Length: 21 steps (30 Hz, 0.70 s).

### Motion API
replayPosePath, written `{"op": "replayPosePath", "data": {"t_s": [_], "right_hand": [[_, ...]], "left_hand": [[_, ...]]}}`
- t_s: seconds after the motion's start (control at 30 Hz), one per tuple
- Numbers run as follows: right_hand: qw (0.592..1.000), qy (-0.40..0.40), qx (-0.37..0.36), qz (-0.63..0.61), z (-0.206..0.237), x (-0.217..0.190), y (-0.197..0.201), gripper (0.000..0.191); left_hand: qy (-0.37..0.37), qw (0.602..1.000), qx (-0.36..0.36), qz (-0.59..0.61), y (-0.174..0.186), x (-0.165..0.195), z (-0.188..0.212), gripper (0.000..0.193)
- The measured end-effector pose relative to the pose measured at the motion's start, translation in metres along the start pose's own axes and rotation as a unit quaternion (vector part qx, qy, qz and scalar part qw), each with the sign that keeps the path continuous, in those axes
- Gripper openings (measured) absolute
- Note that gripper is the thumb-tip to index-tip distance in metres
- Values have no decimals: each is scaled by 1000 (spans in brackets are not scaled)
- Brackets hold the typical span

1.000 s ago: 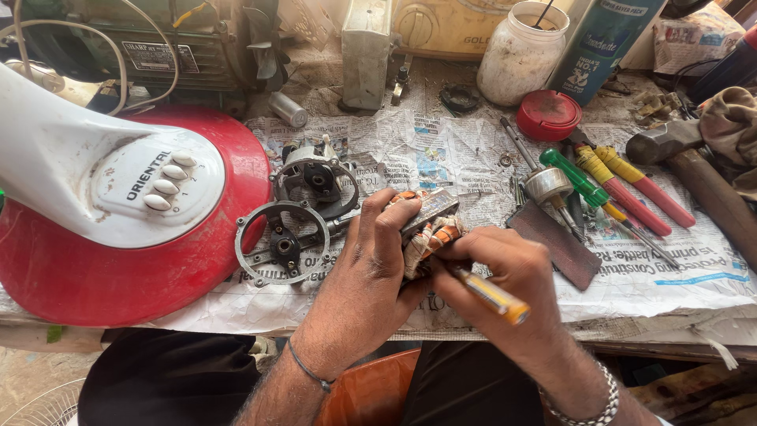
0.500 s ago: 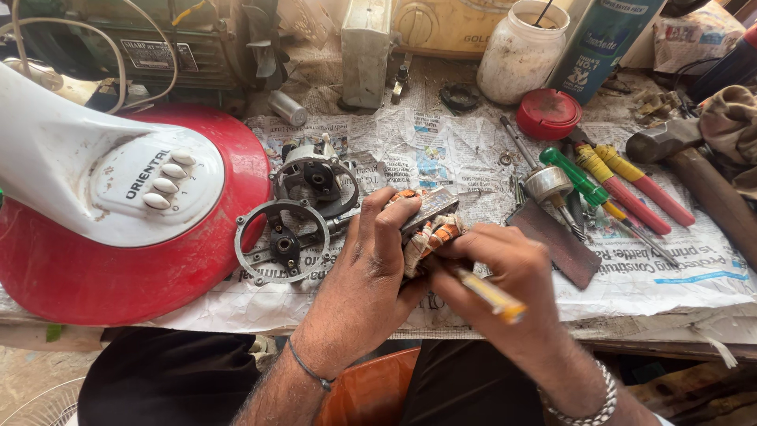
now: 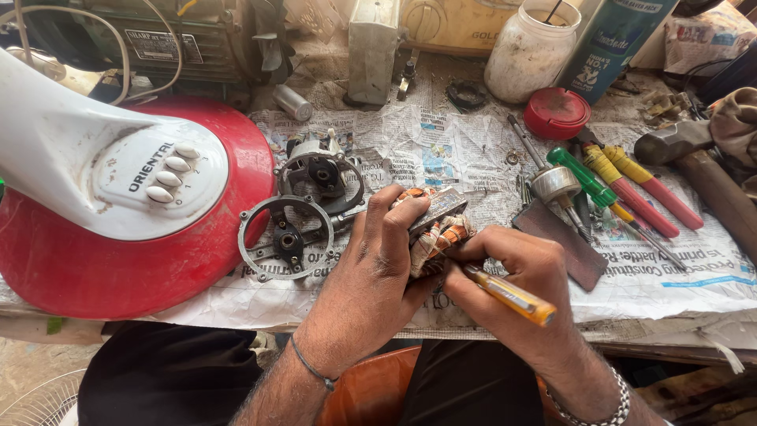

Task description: The person uses a screwdriver to adjust and separate copper windings on a small electrical component held in their left hand. They repeatedly probe and reposition the windings while rotating the component to access different sides.

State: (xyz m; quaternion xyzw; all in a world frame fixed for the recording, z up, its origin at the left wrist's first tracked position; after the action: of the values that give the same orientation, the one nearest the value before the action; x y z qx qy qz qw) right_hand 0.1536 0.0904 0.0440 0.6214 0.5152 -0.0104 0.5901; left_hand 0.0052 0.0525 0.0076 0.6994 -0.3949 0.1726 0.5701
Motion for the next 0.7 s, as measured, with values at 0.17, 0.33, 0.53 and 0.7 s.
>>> {"op": "replayPosePath", "data": {"t_s": [0.17, 0.33, 0.53, 0.7], "right_hand": [[1000, -23, 5, 2, 2, 4, 0, 13], [1000, -9, 6, 4, 2, 2, 0, 13], [1000, -9, 1, 7, 2, 2, -1, 13], [1000, -17, -1, 14, 1, 2, -1, 14]], "left_hand": [[-18, 1000, 8, -9, 1, 2, 0, 92], [-25, 1000, 14, -5, 2, 2, 0, 91], [-31, 999, 19, -7, 2, 2, 1, 92], [-35, 999, 14, -11, 1, 2, 1, 94]]}}
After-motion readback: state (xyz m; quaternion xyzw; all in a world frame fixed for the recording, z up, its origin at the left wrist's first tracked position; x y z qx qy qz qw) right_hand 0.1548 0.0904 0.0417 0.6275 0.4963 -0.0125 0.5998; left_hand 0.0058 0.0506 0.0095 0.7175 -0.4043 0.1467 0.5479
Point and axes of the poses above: each hand's wrist, its own z-axis away from the middle knuckle, its own y-axis out of the back of the hand, x = y × z, the point moved 6 cm from there along -z, towards the middle knuckle, and after that the axes turned 11 degrees about -x, right-handed, at the moved point
